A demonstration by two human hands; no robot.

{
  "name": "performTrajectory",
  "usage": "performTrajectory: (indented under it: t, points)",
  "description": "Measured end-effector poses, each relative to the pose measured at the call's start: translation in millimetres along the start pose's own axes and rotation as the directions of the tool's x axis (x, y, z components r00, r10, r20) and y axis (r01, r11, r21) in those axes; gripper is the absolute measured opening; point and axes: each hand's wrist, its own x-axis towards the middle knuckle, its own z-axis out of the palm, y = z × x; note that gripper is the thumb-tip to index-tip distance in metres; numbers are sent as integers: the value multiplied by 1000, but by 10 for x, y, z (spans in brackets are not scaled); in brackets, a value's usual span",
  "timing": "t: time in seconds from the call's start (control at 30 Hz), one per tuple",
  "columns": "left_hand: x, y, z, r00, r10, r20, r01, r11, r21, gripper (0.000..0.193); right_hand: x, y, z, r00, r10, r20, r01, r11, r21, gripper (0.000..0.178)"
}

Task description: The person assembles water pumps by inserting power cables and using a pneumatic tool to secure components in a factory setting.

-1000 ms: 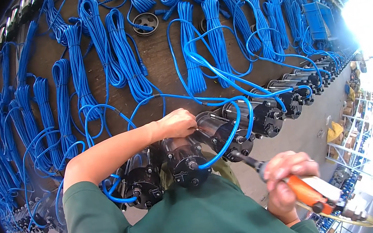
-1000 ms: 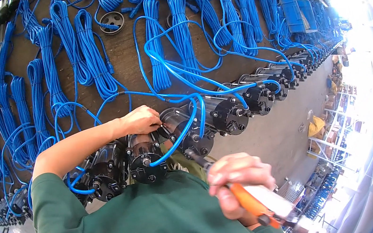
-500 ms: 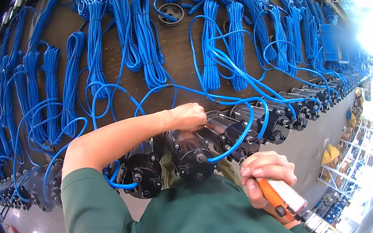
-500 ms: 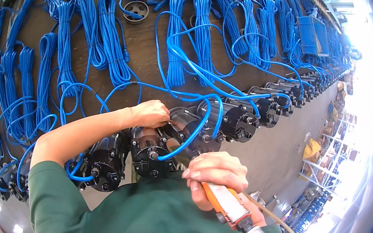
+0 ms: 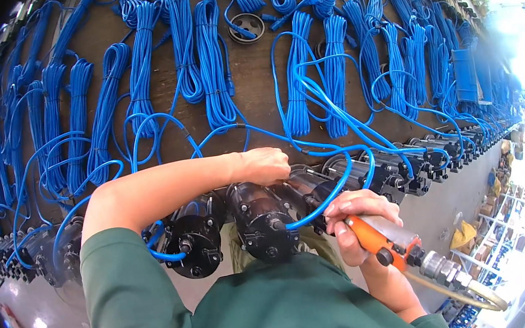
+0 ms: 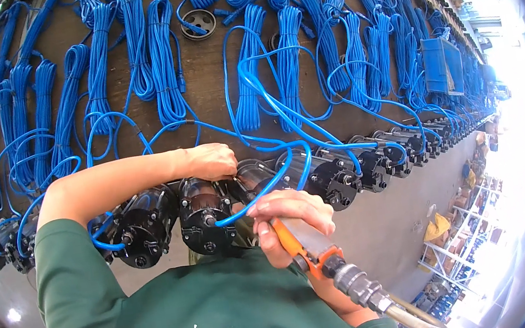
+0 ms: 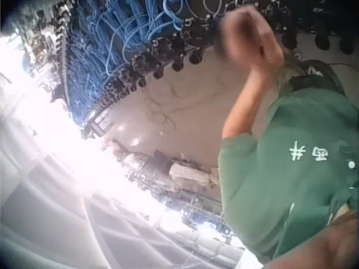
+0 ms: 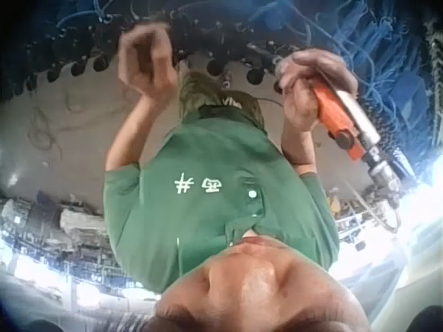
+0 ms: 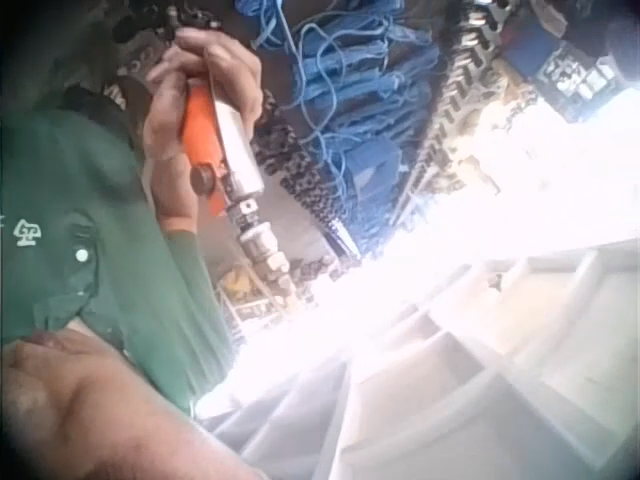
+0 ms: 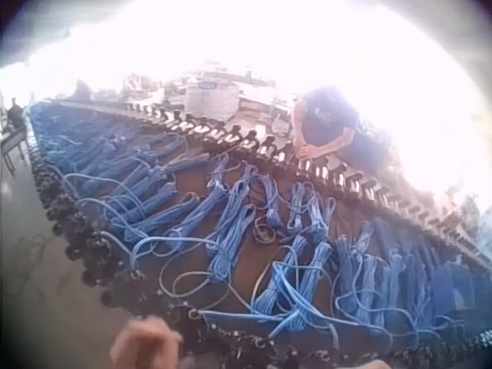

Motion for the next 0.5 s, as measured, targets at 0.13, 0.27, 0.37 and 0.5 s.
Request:
performTrajectory:
  t: [0.13, 0.27, 0.37, 0.5]
  points:
    - [-47, 312, -730, 948, -307, 82, 295, 947, 124, 16, -1, 16, 9, 997, 64, -33, -64, 998, 5, 23]
    - [-112, 1147, -1777, 677, -716, -168, 733, 636, 243, 13, 92, -209, -81, 992, 127, -24, -115, 954, 275, 35]
    - [-100, 2079, -1568, 223, -320, -921, 754, 655, -45, 4, -49, -547, -739, 989, 17, 150, -48, 978, 202, 33]
    - [609, 3103, 76, -486, -389, -782, 70, 875, -479, 6, -422, -520, -1150, 979, -205, 11, 182, 894, 410, 34]
